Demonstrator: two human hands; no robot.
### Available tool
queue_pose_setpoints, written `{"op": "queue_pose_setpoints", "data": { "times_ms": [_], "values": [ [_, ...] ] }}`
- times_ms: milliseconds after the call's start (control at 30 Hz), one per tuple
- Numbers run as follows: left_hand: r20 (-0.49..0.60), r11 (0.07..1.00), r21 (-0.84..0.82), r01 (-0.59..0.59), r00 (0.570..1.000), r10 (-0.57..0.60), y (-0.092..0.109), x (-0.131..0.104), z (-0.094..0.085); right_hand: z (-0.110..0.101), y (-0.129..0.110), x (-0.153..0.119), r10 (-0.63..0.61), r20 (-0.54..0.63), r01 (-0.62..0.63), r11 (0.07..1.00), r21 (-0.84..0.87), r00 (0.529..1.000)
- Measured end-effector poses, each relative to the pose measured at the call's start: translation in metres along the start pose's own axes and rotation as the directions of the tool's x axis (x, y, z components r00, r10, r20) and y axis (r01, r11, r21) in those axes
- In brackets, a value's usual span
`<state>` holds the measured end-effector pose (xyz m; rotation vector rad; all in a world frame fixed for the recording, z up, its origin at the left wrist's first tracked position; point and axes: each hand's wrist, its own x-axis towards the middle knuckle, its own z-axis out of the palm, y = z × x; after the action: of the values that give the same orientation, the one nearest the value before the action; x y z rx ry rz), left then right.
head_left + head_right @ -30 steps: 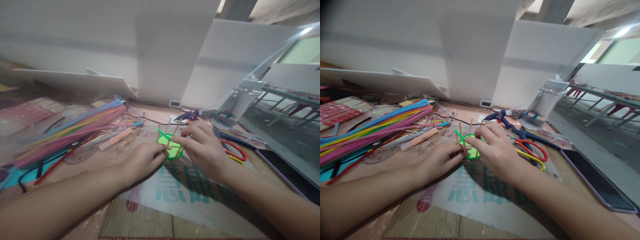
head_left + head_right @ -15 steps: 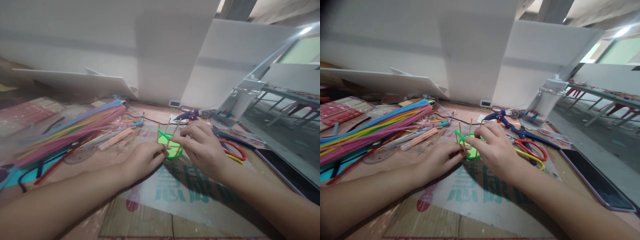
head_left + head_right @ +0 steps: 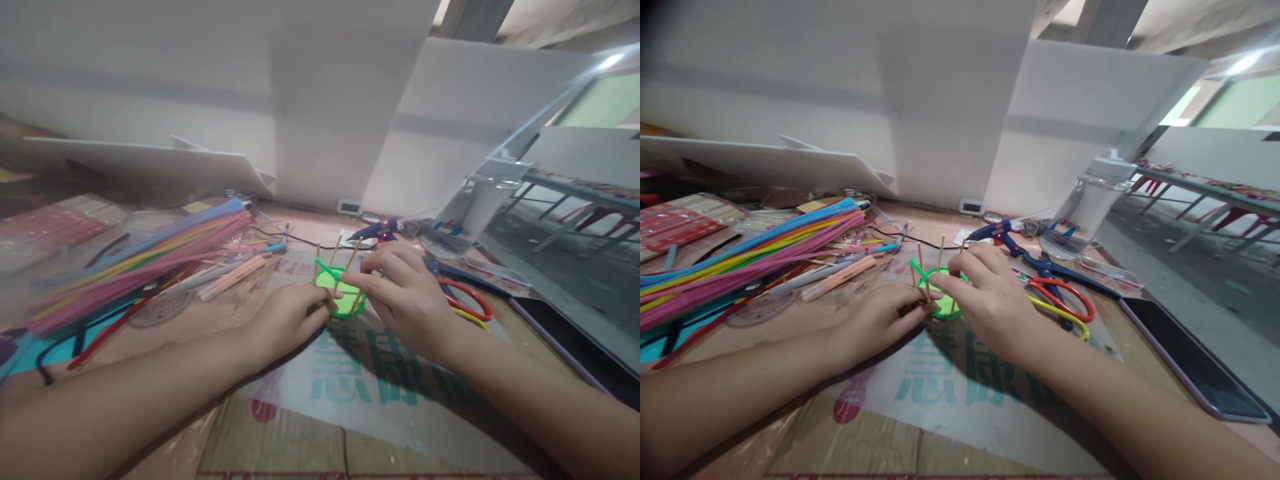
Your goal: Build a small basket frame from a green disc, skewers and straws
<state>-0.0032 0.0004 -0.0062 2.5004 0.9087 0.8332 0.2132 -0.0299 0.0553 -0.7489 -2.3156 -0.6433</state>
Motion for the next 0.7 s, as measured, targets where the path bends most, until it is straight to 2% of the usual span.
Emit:
{"op": "queue_pose_setpoints", "data": {
  "times_ms": [333,700],
  "values": [
    [0.005,1.000,-0.013,0.029,1.000,-0.028,0.0012,0.0003,0.0009,-0.0023,0.0030,0.0002,0.048,-0.015,-0.047,0.998,0.049,0.999],
    [0.000,0.999,-0.017,0.028,1.000,-0.028,0.0019,0.0001,-0.0001,0.0002,0.0029,-0.0017,0.066,-0.014,-0.066,0.998,0.009,0.998]
  ]
}}
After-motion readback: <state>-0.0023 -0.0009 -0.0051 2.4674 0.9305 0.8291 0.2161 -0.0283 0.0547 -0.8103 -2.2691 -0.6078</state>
